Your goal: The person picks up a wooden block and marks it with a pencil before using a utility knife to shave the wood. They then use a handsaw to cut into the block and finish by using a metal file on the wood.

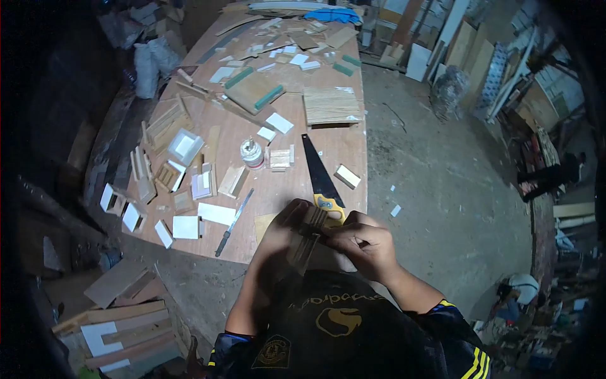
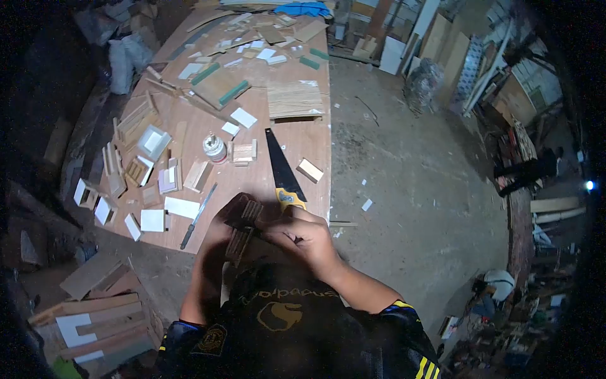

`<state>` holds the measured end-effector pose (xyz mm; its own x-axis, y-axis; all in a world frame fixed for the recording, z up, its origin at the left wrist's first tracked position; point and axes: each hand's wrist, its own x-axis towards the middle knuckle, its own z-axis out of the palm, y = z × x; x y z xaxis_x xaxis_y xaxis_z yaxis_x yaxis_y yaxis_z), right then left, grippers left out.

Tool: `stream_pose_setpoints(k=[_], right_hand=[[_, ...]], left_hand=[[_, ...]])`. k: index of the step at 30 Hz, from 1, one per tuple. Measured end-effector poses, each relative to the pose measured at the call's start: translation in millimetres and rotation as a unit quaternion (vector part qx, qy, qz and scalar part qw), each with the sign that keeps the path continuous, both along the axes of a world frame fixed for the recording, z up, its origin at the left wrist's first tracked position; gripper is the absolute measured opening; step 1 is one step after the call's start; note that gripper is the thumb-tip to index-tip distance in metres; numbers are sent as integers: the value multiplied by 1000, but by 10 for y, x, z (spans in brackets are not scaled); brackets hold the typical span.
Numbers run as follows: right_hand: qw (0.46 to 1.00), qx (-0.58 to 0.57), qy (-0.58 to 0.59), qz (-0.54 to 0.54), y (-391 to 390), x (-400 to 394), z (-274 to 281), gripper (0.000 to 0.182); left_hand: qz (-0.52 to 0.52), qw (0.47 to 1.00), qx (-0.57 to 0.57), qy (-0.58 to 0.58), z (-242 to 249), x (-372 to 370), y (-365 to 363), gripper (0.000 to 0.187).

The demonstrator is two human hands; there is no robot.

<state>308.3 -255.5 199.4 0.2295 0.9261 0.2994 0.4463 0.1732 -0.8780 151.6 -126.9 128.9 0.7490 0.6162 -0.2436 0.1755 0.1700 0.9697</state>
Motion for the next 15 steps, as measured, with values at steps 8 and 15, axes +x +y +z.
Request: stream_pose_setpoints(k=[8,15], right_hand=[[997,-36,50,-53,-3,-98,240,17],[996,-25,8,-87,-86,-159,271,19]], left_hand=[[49,939,-320,-119,287,201,17,36],[-99,980,51,-163,83,293,236,35]])
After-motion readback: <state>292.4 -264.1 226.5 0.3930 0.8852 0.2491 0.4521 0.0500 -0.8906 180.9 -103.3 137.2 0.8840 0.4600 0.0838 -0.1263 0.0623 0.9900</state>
